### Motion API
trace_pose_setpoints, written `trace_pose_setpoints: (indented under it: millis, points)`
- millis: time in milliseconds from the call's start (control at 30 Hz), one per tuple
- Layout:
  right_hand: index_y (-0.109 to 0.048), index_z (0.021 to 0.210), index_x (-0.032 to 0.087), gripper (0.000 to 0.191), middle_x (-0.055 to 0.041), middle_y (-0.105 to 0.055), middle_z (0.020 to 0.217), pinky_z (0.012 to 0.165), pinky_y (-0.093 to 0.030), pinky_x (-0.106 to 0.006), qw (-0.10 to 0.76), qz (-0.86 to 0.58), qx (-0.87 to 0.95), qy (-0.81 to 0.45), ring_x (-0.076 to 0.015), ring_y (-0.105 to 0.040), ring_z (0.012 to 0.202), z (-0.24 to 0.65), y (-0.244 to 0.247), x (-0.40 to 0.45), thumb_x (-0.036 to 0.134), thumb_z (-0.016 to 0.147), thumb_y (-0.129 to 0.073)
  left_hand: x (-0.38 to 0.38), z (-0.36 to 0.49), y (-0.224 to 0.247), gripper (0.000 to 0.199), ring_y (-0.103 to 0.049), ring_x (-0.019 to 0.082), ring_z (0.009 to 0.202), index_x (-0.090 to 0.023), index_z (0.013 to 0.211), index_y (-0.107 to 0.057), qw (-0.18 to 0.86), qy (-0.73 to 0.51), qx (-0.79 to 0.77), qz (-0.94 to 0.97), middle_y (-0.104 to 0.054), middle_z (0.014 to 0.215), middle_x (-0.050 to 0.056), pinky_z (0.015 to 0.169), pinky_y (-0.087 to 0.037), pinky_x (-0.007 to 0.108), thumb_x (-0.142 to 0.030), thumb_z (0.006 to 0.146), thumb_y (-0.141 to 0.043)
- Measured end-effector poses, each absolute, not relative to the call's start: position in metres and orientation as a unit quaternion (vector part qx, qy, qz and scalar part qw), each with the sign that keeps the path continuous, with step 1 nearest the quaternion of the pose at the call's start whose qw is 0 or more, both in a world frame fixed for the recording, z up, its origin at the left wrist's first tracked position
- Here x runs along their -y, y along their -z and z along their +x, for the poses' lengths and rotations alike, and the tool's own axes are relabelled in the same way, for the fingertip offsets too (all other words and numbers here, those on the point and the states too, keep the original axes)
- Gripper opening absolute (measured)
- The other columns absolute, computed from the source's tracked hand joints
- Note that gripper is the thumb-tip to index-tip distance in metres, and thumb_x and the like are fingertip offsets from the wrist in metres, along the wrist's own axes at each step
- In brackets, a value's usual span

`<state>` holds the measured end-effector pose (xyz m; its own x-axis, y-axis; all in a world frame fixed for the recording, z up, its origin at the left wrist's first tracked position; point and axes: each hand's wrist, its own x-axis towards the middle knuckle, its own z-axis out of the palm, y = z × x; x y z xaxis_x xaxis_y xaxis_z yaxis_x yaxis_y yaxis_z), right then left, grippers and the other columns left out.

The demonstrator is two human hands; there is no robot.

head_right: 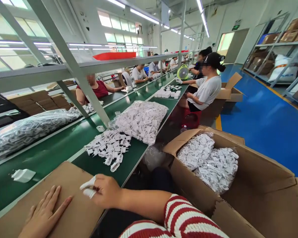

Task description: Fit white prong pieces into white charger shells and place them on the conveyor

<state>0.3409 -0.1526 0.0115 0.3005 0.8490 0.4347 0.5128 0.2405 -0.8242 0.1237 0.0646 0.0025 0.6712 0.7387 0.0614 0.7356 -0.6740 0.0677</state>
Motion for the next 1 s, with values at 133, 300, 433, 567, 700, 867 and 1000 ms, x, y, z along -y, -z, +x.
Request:
trace_pose_setpoints:
  millis: [133, 300, 433, 567, 700, 867, 1000]
  points:
    - [-0.07, 0.121, 0.023, 0.031, -0.0087, -0.069, 0.116, 0.101, -0.051, -0.03, 0.548, -0.666, 0.506, -0.01, -0.0183, -0.063, 0.113, 0.398, -0.024, 0.187, 0.029, 0.102, -0.047, -0.052, 0.111, -0.011, 0.097, -0.019, 0.023, 0.156, -0.033, 0.162, -0.023, 0.057, -0.014, -0.409, 0.911, -0.025, 0.165, -0.005, 0.129, -0.011, 0.048, -0.078, 0.076, -0.033]
    - [-0.076, 0.106, 0.016, 0.026, -0.0165, -0.065, 0.12, 0.112, -0.041, -0.048, 0.382, -0.832, 0.364, 0.172, -0.0309, -0.053, 0.126, 0.504, -0.041, 0.213, 0.018, 0.094, -0.053, -0.059, 0.142, -0.037, 0.079, -0.043, 0.03, 0.144, -0.033, 0.133, -0.051, 0.01, -0.046, -0.421, 0.906, -0.055, 0.149, 0.001, 0.122, -0.03, 0.052, -0.086, 0.078, -0.03]
    - [-0.074, 0.105, 0.012, 0.027, -0.0195, -0.057, 0.133, 0.126, -0.018, -0.054, 0.277, -0.858, 0.389, 0.191, -0.0351, -0.031, 0.149, 0.56, -0.046, 0.213, 0.011, 0.082, -0.06, -0.029, 0.22, -0.075, 0.07, -0.049, 0.03, 0.136, -0.023, 0.13, -0.057, 0.031, -0.153, -0.314, 0.937, -0.057, 0.144, 0.008, 0.117, -0.037, 0.046, -0.075, 0.088, -0.036]
    - [-0.075, 0.102, 0.014, 0.027, -0.0178, -0.059, 0.132, 0.127, -0.018, -0.049, 0.259, -0.86, 0.409, 0.164, -0.0311, -0.032, 0.149, 0.586, -0.051, 0.202, 0.008, 0.081, -0.058, 0.021, 0.326, -0.095, 0.058, -0.05, 0.031, 0.133, -0.02, 0.131, -0.061, 0.093, -0.196, -0.159, 0.963, -0.06, 0.139, 0.011, 0.117, -0.036, 0.046, -0.06, 0.094, -0.044]
    - [-0.074, 0.1, 0.016, 0.025, -0.0166, -0.062, 0.126, 0.121, -0.03, -0.047, 0.261, -0.863, 0.404, 0.157, -0.0307, -0.043, 0.14, 0.601, -0.062, 0.197, 0.009, 0.082, -0.059, 0.054, 0.431, -0.083, 0.052, -0.048, 0.031, 0.134, -0.015, 0.137, -0.059, 0.139, -0.222, -0.125, 0.957, -0.058, 0.139, 0.014, 0.119, -0.035, 0.046, -0.038, 0.091, -0.053]
    - [-0.073, 0.108, 0.018, 0.024, -0.0124, -0.067, 0.123, 0.116, -0.037, -0.041, 0.239, -0.858, 0.425, 0.161, -0.0278, -0.05, 0.133, 0.609, -0.067, 0.205, 0.023, 0.087, -0.064, 0.071, 0.502, -0.057, 0.053, -0.049, 0.037, 0.128, -0.008, 0.136, -0.058, 0.145, -0.293, -0.185, 0.927, -0.054, 0.132, 0.022, 0.113, -0.039, 0.051, -0.023, 0.086, -0.055]
    - [-0.07, 0.114, 0.017, 0.027, -0.0125, -0.068, 0.125, 0.122, -0.028, -0.042, 0.218, -0.858, 0.438, 0.156, -0.025, -0.05, 0.136, 0.611, -0.064, 0.206, 0.024, 0.093, -0.056, 0.072, 0.503, -0.045, 0.054, -0.048, 0.037, 0.128, -0.012, 0.139, -0.057, 0.141, -0.315, -0.183, 0.921, -0.055, 0.134, 0.019, 0.113, -0.037, 0.05, -0.026, 0.087, -0.056]
